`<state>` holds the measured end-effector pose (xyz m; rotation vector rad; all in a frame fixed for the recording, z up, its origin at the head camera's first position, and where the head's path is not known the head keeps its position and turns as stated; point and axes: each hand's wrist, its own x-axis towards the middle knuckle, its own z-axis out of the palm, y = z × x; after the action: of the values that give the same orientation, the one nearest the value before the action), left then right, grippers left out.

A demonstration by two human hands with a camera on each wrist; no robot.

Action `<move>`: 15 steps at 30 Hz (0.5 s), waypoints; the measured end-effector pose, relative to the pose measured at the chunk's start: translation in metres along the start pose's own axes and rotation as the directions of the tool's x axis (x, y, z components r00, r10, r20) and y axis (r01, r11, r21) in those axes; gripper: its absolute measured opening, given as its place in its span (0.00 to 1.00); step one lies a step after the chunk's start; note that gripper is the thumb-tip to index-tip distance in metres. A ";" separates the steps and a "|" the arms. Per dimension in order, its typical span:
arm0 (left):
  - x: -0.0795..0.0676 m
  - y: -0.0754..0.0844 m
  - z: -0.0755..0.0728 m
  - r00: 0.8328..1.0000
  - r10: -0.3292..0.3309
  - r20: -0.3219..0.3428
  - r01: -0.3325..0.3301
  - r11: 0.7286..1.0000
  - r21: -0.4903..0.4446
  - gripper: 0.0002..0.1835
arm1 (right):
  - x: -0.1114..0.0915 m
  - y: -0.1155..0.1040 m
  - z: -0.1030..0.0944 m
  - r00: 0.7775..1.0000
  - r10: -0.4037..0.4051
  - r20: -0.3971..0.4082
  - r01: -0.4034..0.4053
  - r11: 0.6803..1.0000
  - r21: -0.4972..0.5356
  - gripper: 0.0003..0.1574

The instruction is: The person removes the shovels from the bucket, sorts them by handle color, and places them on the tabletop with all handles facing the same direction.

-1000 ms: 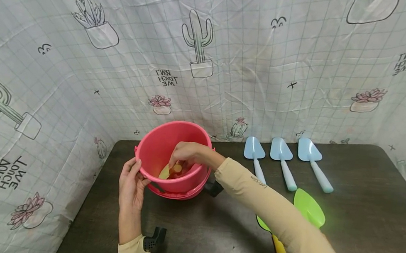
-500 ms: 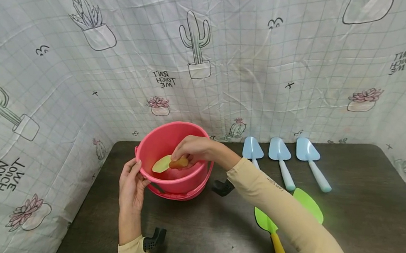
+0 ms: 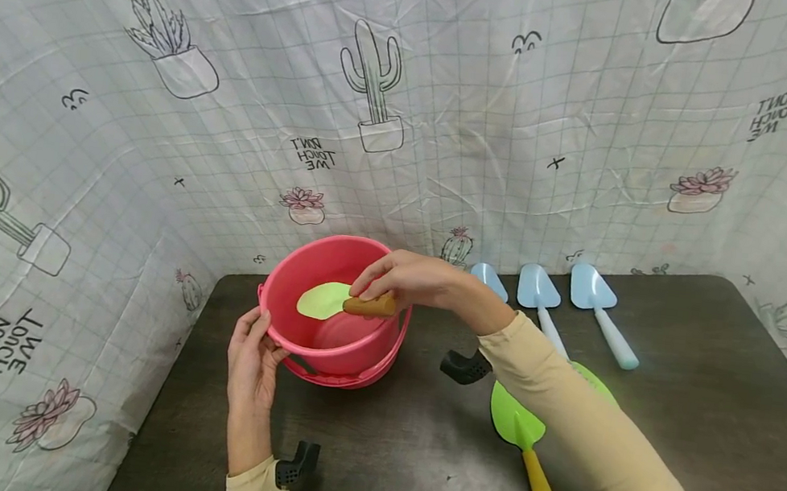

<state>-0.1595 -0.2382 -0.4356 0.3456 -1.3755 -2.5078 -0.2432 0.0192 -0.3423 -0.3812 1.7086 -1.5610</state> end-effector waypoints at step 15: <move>-0.002 -0.001 0.001 1.000 -0.017 0.019 0.018 0.999 -0.047 0.12 | -0.066 0.014 -0.027 0.991 -0.134 -0.002 0.134 0.990 0.046 0.15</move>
<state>-0.1583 -0.2361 -0.4360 0.3276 -1.3227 -2.5593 -0.2152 0.0860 -0.3346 -0.4819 1.6720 -1.6937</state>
